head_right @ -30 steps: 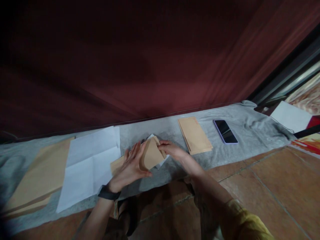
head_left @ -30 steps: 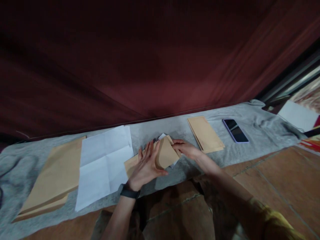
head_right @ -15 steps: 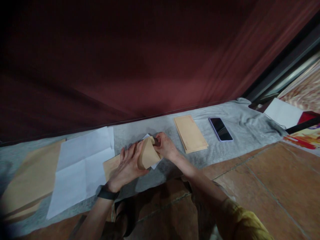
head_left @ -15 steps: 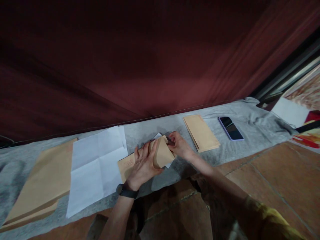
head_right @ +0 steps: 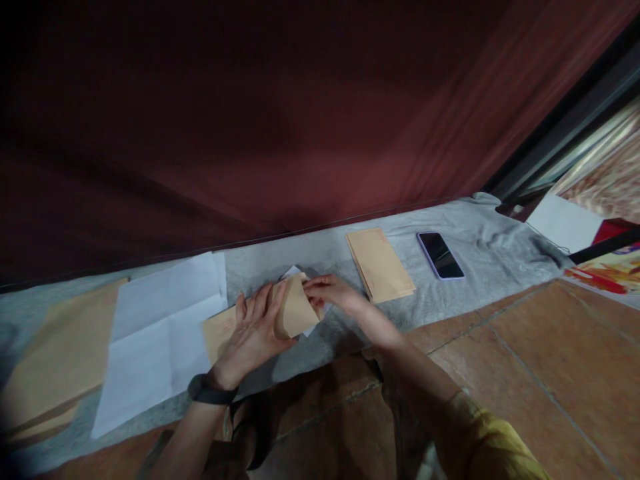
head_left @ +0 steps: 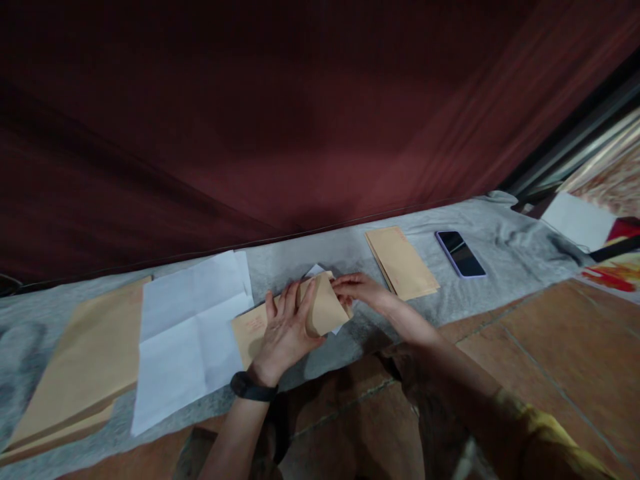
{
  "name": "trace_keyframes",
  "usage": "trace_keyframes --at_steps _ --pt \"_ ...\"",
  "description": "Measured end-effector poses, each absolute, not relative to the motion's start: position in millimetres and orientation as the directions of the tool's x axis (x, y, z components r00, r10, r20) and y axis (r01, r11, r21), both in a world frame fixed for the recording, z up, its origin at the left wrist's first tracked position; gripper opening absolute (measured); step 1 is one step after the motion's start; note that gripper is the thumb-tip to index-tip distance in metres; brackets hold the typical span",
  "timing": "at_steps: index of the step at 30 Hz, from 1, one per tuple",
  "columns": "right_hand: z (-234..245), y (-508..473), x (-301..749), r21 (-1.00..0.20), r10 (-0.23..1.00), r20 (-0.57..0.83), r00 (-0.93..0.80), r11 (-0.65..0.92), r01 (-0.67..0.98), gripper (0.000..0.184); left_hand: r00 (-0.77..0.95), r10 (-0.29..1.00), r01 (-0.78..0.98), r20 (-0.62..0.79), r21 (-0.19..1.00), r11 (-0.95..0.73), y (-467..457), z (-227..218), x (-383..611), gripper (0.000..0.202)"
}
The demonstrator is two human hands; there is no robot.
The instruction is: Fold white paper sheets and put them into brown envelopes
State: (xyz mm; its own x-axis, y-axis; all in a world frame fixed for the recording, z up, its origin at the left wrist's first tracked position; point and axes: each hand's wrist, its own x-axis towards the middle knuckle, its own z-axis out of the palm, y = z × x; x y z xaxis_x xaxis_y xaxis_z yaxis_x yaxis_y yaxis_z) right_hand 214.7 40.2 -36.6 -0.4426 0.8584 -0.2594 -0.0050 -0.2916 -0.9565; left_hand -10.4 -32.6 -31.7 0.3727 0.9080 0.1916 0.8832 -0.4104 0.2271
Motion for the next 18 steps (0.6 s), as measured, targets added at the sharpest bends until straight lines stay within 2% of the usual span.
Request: trace_keyframes --at_steps 7,18 --pt "-20 35 216 -0.923 0.797 -0.298 -0.525 -0.382 -0.055 0.021 0.400 0.896 0.880 0.193 0.191 -0.434 -35 -30 -9 0.112" --pt "-26 30 209 -0.930 0.798 -0.281 -0.534 -0.364 -0.055 0.022 0.403 0.901 0.885 0.159 0.181 -0.428 -40 -23 -8 0.108"
